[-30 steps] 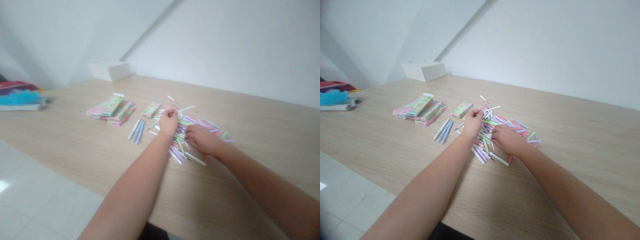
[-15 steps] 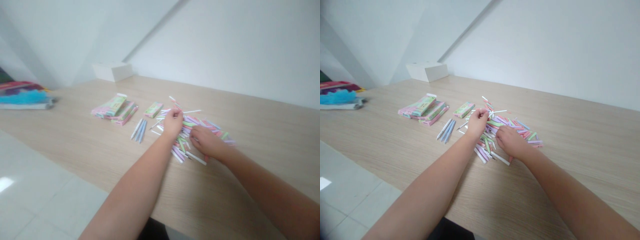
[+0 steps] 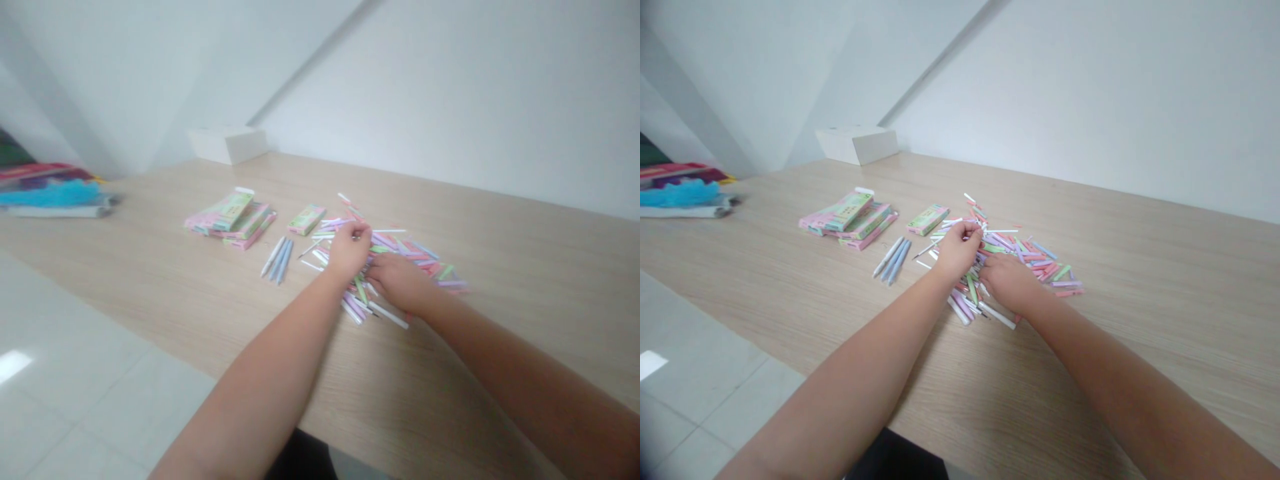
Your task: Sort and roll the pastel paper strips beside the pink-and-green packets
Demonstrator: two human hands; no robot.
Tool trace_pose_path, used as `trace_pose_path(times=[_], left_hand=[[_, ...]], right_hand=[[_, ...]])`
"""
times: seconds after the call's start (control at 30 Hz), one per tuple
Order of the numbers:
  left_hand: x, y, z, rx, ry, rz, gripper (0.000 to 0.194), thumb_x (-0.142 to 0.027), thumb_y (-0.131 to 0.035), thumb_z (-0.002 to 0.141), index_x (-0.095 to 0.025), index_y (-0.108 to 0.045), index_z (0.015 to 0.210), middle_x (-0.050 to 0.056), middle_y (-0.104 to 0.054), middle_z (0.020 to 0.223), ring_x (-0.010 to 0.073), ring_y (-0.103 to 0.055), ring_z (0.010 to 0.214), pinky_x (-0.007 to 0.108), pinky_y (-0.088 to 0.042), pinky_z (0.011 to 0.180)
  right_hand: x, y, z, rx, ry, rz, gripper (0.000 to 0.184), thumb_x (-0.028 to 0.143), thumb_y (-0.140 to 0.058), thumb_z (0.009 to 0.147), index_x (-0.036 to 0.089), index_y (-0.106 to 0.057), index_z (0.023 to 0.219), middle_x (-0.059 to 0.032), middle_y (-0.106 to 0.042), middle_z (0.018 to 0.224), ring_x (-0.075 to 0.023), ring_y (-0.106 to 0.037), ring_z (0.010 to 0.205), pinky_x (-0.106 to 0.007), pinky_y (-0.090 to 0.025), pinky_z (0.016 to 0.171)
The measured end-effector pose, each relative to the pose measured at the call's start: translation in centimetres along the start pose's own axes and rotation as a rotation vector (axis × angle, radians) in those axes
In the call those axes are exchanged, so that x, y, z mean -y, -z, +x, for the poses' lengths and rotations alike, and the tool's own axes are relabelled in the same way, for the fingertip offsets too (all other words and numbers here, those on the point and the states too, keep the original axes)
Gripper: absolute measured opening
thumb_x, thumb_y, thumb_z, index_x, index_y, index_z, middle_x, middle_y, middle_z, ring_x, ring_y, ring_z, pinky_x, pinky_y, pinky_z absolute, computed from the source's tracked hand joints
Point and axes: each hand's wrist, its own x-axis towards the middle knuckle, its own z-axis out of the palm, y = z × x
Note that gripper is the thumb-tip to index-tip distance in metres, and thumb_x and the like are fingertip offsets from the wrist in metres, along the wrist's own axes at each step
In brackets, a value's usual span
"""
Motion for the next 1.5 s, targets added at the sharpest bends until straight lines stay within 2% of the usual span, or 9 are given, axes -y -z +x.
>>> trace_pose_path(times=[0.2, 0.4, 0.57, 0.77, 0.87, 0.97, 1.1, 1.27, 1.5], left_hand=[[-0.2, -0.1, -0.2, 0.016, 0.0, 0.033, 0.012, -0.028, -0.063, 0.093, -0.019, -0.068, 0.098, 0.003, -0.073, 0.093, 0.0151, -0.071, 0.075, 0.029, -0.052, 0.076], [-0.2, -0.1, -0.1, 0.041, 0.009, -0.009, 0.013, -0.03, -0.062, 0.093, -0.019, -0.067, 0.099, 0.003, -0.072, 0.094, 0.0145, -0.07, 0.075, 0.027, -0.052, 0.073], [-1.1, 0.2, -0.4, 0.104, -0.077, 0.079, 0.017, -0.032, -0.061, 0.095, -0.019, -0.067, 0.087, 0.002, -0.069, 0.082, 0.0154, -0.065, 0.079, 0.027, -0.048, 0.077], [-1.9, 0.1, -1.2, 0.247, -0.074, 0.054, 0.03, -0.043, -0.059, 0.097, -0.019, -0.066, 0.08, 0.002, -0.068, 0.074, 0.0146, -0.062, 0.07, 0.027, -0.046, 0.067], [-2.1, -0.3, -1.9, 0.366, 0.005, -0.09, 0.039, -0.056, -0.061, 0.096, -0.019, -0.063, 0.083, 0.002, -0.069, 0.076, 0.015, -0.067, 0.071, 0.026, -0.049, 0.067], [-2.6, -0.4, -2.8, 0.444, 0.104, -0.204, 0.046, -0.065, -0.065, 0.09, -0.02, -0.057, 0.084, 0.002, -0.069, 0.078, 0.0143, -0.07, 0.069, 0.025, -0.052, 0.065], [-3.5, -0.3, -3.8, 0.547, 0.103, -0.083, 0.046, -0.064, -0.069, 0.087, -0.02, -0.057, 0.08, 0.002, -0.067, 0.066, 0.0127, -0.063, 0.056, 0.024, -0.046, 0.056], [-4.5, -0.5, -4.9, 0.627, 0.053, 0.054, 0.039, -0.056, -0.072, 0.087, -0.019, -0.062, 0.08, 0.003, -0.07, 0.068, 0.0153, -0.064, 0.061, 0.025, -0.045, 0.056], [-4.3, -1.7, -6.3, 0.758, 0.138, -0.108, 0.034, -0.045, -0.082, 0.079, -0.018, -0.063, 0.087, 0.002, -0.073, 0.075, 0.0153, -0.068, 0.068, 0.024, -0.047, 0.061]], right_hand=[[0.0, -1.2, 0.0, -0.005, -0.002, -0.077, 0.027, 0.019, -0.046, 0.103, 0.011, -0.072, 0.1, -0.0189, -0.072, 0.103, -0.0304, -0.063, 0.101, -0.043, -0.044, 0.095], [0.6, -0.5, -0.9, -0.166, -0.257, 0.012, 0.022, 0.02, -0.045, 0.101, 0.015, -0.065, 0.093, -0.0158, -0.07, 0.094, -0.0301, -0.063, 0.093, -0.041, -0.045, 0.087], [2.6, 0.2, -5.9, -0.396, -0.419, 0.355, 0.018, 0.026, -0.044, 0.102, 0.021, -0.06, 0.098, -0.0101, -0.07, 0.091, -0.0259, -0.065, 0.085, -0.038, -0.049, 0.078], [5.3, -1.3, -13.2, -0.451, -0.556, 0.58, 0.02, 0.035, -0.048, 0.104, 0.027, -0.065, 0.112, -0.0083, -0.073, 0.108, -0.027, -0.068, 0.098, -0.043, -0.055, 0.085], [5.0, -1.8, -14.0, -0.543, -0.668, 0.681, 0.019, 0.041, -0.054, 0.103, 0.028, -0.066, 0.108, -0.0069, -0.074, 0.105, -0.0268, -0.07, 0.096, -0.043, -0.056, 0.083], [4.1, -1.9, -13.7, -0.64, -0.726, 0.872, 0.02, 0.048, -0.056, 0.101, 0.028, -0.062, 0.105, -0.0029, -0.07, 0.082, -0.0222, -0.067, 0.072, -0.037, -0.056, 0.063], [3.9, -1.4, -13.4, -0.596, -0.77, 1.017, 0.025, 0.05, -0.059, 0.099, 0.027, -0.059, 0.11, 0.0027, -0.061, 0.066, -0.0163, -0.057, 0.051, -0.029, -0.046, 0.045], [4.5, -1.0, -13.5, -0.46, -0.691, 0.992, 0.036, 0.049, -0.058, 0.099, 0.028, -0.06, 0.128, 0.0029, -0.061, 0.068, -0.0166, -0.058, 0.052, -0.029, -0.045, 0.046], [4.7, -0.4, -13.2, -0.302, -0.732, 0.799, 0.035, 0.053, -0.049, 0.103, 0.025, -0.07, 0.1, 0.0016, -0.06, 0.065, -0.0178, -0.056, 0.058, -0.032, -0.042, 0.052]])
